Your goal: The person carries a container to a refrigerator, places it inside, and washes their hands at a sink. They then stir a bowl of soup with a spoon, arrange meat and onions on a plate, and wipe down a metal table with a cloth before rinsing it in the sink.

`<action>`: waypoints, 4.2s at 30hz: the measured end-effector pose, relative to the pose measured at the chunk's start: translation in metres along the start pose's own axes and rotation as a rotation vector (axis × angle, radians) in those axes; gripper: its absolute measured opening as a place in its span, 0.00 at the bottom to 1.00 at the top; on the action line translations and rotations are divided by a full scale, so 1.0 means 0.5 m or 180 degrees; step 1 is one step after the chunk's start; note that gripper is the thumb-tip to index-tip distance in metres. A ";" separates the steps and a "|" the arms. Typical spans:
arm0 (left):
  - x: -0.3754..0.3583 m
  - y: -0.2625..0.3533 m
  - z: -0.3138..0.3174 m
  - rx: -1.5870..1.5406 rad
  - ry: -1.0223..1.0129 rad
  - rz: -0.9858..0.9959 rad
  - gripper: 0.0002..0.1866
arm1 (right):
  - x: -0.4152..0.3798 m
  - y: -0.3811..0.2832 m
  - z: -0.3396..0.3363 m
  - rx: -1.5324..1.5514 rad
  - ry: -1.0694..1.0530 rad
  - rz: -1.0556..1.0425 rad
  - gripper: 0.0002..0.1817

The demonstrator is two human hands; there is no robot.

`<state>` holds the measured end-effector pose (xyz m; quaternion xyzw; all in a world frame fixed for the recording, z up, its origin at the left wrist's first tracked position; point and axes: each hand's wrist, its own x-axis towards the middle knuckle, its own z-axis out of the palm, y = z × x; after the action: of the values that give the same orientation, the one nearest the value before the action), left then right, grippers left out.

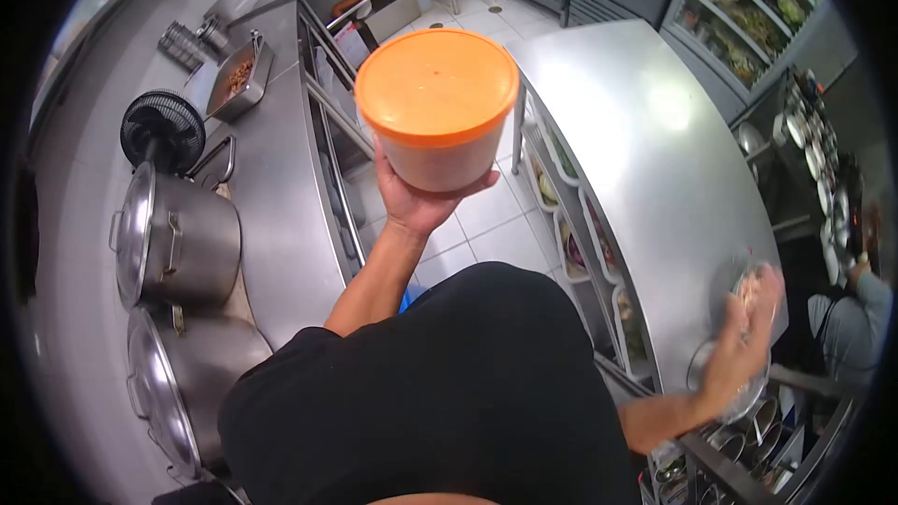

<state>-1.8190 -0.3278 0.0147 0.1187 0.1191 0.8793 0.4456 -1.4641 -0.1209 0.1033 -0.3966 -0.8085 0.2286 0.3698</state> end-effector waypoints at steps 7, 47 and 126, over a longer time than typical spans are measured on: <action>0.173 0.147 -0.066 -0.0006 -0.0364 -0.0565 0.52 | 0.277 -0.321 0.435 0.0793 -0.1297 -0.2728 0.52; 1.434 0.744 -0.488 0.0098 0.0754 -0.0971 0.33 | 0.977 -0.114 1.353 -0.0354 -0.0237 0.1627 0.16; 2.685 -0.645 0.276 -0.0556 -0.3134 -0.2019 0.34 | 1.886 0.438 0.744 -0.1552 0.3033 0.0099 0.71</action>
<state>-2.3031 0.9618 0.1808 0.4342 -0.1449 0.5511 0.6977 -2.0392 0.7421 0.1198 -0.5428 -0.5747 -0.1658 0.5896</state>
